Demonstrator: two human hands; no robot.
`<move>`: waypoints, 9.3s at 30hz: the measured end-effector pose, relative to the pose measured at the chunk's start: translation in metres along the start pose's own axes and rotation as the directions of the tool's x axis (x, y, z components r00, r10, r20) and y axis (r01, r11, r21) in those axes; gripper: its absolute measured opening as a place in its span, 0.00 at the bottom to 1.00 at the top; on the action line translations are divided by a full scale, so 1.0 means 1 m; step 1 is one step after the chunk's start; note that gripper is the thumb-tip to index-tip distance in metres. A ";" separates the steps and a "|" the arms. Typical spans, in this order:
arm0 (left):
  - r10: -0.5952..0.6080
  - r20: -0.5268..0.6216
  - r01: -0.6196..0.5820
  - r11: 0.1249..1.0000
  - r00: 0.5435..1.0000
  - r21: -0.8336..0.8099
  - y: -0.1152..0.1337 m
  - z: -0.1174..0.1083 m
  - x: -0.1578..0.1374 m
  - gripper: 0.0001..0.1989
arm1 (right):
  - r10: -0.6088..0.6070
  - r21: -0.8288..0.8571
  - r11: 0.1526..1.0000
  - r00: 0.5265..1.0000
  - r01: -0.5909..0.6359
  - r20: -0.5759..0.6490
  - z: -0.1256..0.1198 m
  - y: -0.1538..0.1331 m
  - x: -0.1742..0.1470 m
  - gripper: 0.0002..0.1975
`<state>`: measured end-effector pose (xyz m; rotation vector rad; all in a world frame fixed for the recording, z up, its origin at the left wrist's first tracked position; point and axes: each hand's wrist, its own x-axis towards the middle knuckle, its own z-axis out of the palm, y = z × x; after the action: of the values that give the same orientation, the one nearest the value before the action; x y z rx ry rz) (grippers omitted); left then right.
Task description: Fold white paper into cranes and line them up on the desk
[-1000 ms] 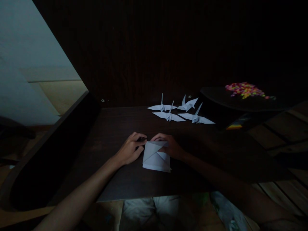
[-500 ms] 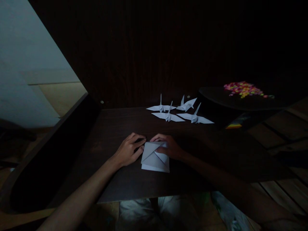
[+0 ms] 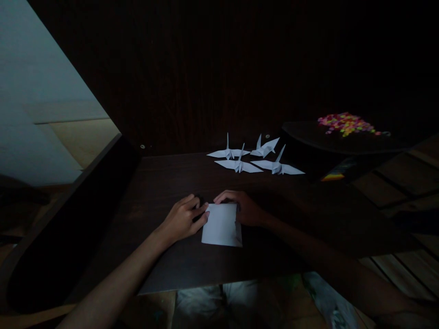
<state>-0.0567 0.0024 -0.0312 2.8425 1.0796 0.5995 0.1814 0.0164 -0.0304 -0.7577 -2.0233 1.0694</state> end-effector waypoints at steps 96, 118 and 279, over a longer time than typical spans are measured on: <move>0.067 0.110 -0.044 0.979 0.992 -0.200 0.007 -0.007 0.004 0.20 | -0.033 -0.593 0.792 0.980 0.145 0.196 -0.033 0.009 -0.003 0.09; -0.170 0.142 0.213 0.899 0.975 -0.383 0.007 -0.003 0.006 0.26 | 0.086 -0.458 0.889 0.988 -0.018 0.127 -0.005 0.002 0.001 0.07; 0.107 0.007 -0.103 0.974 0.994 -0.201 -0.007 -0.010 0.004 0.19 | -0.491 -0.658 0.636 0.869 0.404 0.059 0.017 0.009 -0.008 0.04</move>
<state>-0.0622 0.0096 -0.0213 2.7364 0.8189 0.6485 0.1737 0.0072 -0.0477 -0.5656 -2.3097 -0.0145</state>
